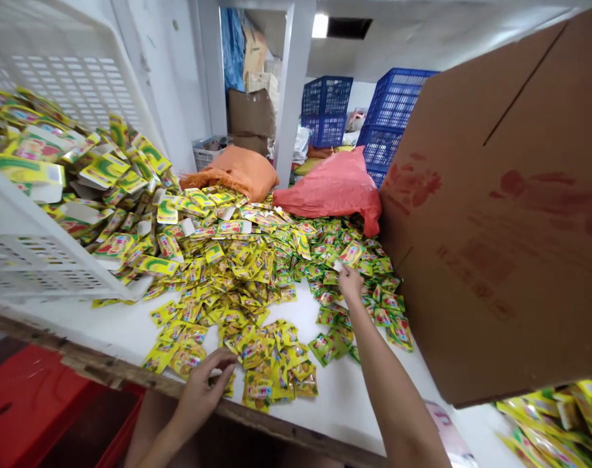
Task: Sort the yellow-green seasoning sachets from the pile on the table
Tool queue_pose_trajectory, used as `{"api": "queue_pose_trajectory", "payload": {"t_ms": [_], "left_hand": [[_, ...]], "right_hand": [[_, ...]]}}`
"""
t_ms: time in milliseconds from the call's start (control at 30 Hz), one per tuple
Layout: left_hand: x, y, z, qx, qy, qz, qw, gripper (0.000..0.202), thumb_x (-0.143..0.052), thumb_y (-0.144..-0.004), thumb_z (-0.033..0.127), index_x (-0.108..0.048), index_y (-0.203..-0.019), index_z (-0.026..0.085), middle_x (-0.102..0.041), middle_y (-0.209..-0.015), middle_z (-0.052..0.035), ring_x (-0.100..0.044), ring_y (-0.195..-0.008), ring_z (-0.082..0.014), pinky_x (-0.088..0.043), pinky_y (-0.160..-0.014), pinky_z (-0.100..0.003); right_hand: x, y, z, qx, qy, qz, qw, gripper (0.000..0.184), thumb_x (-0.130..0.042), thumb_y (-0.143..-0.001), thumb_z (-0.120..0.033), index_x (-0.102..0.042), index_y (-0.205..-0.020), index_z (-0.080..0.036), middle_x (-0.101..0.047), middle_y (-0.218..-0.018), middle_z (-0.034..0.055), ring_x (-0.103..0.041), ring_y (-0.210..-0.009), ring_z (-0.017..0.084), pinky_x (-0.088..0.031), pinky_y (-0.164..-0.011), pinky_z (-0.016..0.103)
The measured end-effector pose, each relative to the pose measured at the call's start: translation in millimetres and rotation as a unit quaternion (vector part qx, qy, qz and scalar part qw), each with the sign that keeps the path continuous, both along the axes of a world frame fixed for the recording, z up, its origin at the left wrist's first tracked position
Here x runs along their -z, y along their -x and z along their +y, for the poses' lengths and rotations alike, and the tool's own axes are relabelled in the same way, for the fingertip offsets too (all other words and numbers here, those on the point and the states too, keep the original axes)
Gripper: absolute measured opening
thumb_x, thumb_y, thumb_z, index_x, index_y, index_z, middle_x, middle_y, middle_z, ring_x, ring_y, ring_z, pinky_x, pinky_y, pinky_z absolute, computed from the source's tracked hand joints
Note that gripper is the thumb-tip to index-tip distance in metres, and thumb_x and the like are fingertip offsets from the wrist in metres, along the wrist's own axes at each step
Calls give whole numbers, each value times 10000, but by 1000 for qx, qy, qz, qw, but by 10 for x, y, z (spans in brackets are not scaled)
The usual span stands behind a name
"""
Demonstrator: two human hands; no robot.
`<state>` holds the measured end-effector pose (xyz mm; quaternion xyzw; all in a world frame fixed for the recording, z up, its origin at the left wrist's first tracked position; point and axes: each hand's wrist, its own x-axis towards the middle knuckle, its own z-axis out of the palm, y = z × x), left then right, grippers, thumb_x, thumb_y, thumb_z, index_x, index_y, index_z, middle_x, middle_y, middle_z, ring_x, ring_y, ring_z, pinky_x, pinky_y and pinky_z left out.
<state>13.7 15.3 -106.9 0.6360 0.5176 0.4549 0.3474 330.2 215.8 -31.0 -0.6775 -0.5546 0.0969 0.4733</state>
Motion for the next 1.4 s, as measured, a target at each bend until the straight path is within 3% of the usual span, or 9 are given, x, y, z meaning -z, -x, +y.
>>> {"api": "queue_pose_trajectory", "payload": {"t_ms": [133, 233, 367, 467, 600, 733, 933, 1200, 1400], "left_hand": [[-20, 32, 75, -27, 53, -106, 993, 232, -519, -795, 345, -618, -913, 171, -644, -883, -72, -602, -824, -194, -470, -765, -296], [-172, 89, 208, -12, 120, -237, 964, 358, -471, -801, 443, -618, -945, 149, -659, -882, -88, -616, -758, -196, -485, -723, -316], [-486, 85, 292, 240, 322, -269, 876, 494, -449, -768, 544, -673, -893, 122, -679, -925, -118, -633, -762, -220, -492, -687, -318], [-561, 8, 186, 399, 408, -191, 799, 354, -671, -639, 434, -691, -858, 157, -699, -850, -78, -643, -693, -226, -491, -632, -309], [-393, -75, 18, 375, 423, -224, 794, 352, -726, -605, 350, -654, -898, 167, -685, -782, -49, -631, -591, -159, -461, -535, -236], [-297, -94, -17, 280, 381, -311, 824, 413, -705, -655, 317, -580, -1009, 145, -671, -821, -63, -631, -664, -145, -472, -631, -245], [-317, -106, 27, 194, 318, -372, 850, 412, -697, -675, 285, -541, -1027, 137, -668, -842, -71, -629, -745, -173, -474, -746, -315], [-186, -109, 81, 100, 334, -369, 862, 443, -709, -657, 315, -546, -1031, 143, -689, -800, -67, -643, -694, -179, -491, -642, -278], [-156, -97, 85, 78, 342, -374, 859, 506, -734, -612, 343, -563, -1043, 140, -693, -893, -96, -653, -785, -216, -498, -681, -301]], "right_hand": [[-121, 29, -485, -58, 1, -14, 998, 312, -466, -763, -389, -660, -813, -149, -628, -943, 102, -531, -930, 240, -372, -845, 365], [-252, 336, -1129, -357, 102, -86, 924, 208, -473, -805, -292, -653, -761, -197, -626, -854, 43, -557, -829, 170, -405, -763, 270], [-346, 903, -1889, -547, 188, -193, 792, 174, -498, -766, -123, -638, -692, -196, -610, -814, 22, -544, -829, 146, -385, -739, 230], [-306, 1158, -2062, -565, 171, -237, 771, 164, -518, -734, -94, -618, -647, -190, -615, -800, 13, -539, -824, 151, -360, -800, 260], [-112, 1178, -1772, -482, 120, -211, 842, 163, -483, -780, -139, -597, -679, -198, -606, -835, 14, -538, -840, 157, -340, -841, 295], [287, 1100, -1361, -154, 159, -196, 955, 130, -507, -793, -270, -568, -822, -158, -586, -869, 99, -537, -847, 226, -368, -757, 325], [706, 1054, -1231, -94, 198, -161, 962, 260, -639, -662, -300, -499, -847, -182, -578, -761, 44, -552, -744, 210, -376, -635, 276], [741, 735, -1354, -121, 111, 133, 977, 465, -628, -655, -346, -464, -1057, -180, -535, -661, -37, -512, -534, 143, -400, -506, 255], [794, 330, -1591, -4, 63, 302, 951, 450, -660, -614, -478, -479, -901, -182, -571, -628, -20, -548, -535, 156, -424, -490, 259]]}}
